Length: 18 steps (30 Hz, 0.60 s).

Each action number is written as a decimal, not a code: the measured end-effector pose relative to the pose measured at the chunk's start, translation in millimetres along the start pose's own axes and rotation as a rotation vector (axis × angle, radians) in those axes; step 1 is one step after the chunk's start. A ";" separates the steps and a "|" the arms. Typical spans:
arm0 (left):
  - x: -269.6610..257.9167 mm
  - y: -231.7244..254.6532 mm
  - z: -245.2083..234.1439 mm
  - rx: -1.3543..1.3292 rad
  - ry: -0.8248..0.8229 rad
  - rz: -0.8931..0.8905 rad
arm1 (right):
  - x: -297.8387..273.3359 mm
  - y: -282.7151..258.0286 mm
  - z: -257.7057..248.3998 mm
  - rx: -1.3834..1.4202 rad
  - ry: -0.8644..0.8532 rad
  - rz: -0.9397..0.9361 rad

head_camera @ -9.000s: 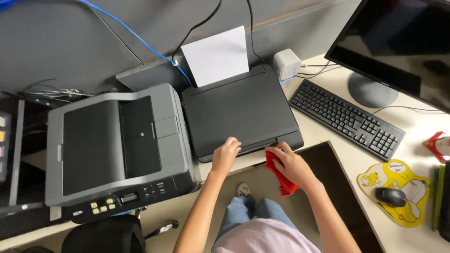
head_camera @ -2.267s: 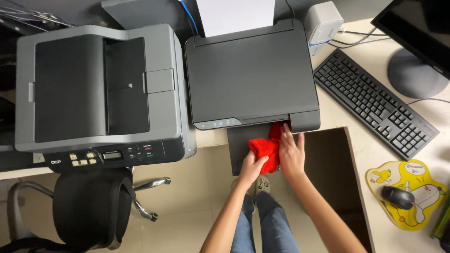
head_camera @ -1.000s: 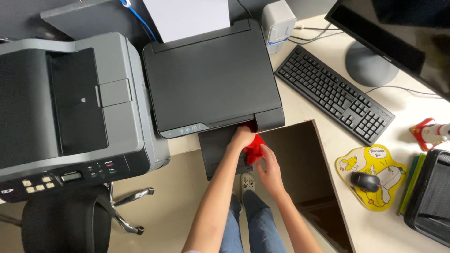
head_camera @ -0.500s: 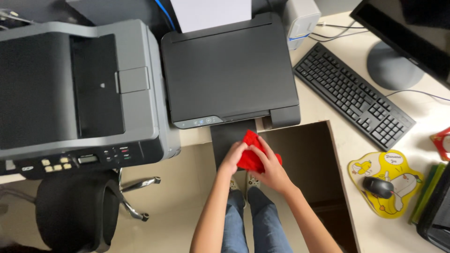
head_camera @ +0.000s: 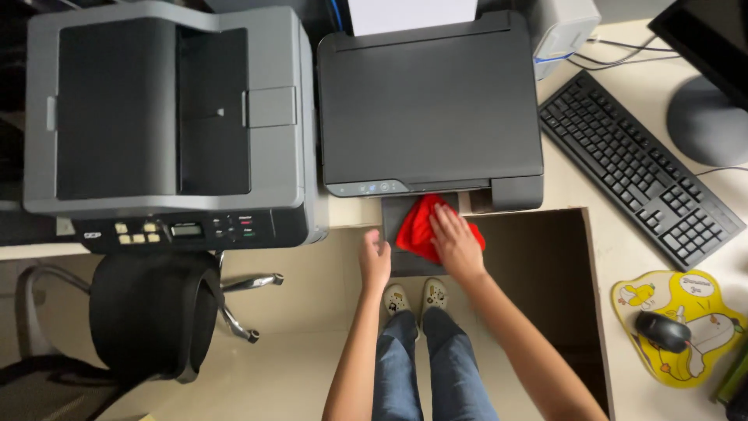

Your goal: The person cleans a printer using a red cloth. They wipe the top surface, open the lid to clean the glass scanner, and then wipe the front output tray area.

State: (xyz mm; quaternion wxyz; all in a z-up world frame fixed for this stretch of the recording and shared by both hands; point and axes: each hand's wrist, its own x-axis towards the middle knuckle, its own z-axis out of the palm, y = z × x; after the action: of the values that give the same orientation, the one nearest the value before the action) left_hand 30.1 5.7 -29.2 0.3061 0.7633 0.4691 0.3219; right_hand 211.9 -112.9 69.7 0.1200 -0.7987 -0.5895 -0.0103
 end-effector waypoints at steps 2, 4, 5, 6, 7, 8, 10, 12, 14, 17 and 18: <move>-13.2 -12.2 0.5 -0.046 -0.162 -0.190 | 11.5 11.2 13.8 0.021 0.031 0.006; -21.1 -18.7 -0.9 -0.095 -0.323 -0.379 | 26.0 19.3 31.6 0.042 0.061 0.011; -24.4 -18.9 -2.5 -0.130 -0.316 -0.365 | 32.6 21.9 42.4 0.047 0.065 0.075; -25.8 -19.0 -2.9 -0.165 -0.310 -0.347 | 40.6 25.2 53.2 0.050 0.071 0.140; -23.7 -18.2 -1.7 -0.163 -0.305 -0.349 | 46.9 24.9 51.2 0.053 0.071 0.135; -22.1 -19.1 -4.0 -0.150 -0.342 -0.363 | 53.3 21.2 50.2 0.012 0.077 0.183; -21.2 -23.9 -7.6 -0.129 -0.374 -0.381 | 59.3 11.2 46.9 -0.020 0.081 0.228; -20.8 -28.5 -4.4 -0.193 -0.375 -0.322 | 59.8 4.5 40.0 -0.071 0.125 0.227; -20.0 -23.8 -7.7 -0.171 -0.387 -0.333 | 58.0 -0.2 28.5 -0.030 0.086 0.199; -18.7 -19.3 -6.6 -0.178 -0.411 -0.361 | 47.9 -6.2 5.7 0.038 0.004 0.091; -19.0 -18.8 -6.9 -0.200 -0.416 -0.383 | 43.5 -9.5 -2.5 0.072 -0.043 0.005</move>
State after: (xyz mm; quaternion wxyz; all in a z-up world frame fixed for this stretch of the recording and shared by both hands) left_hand 8.2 -3.5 -43.4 0.5245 0.6767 0.4976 0.1395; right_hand 216.5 -69.9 80.7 0.1360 -0.7953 -0.5901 0.0284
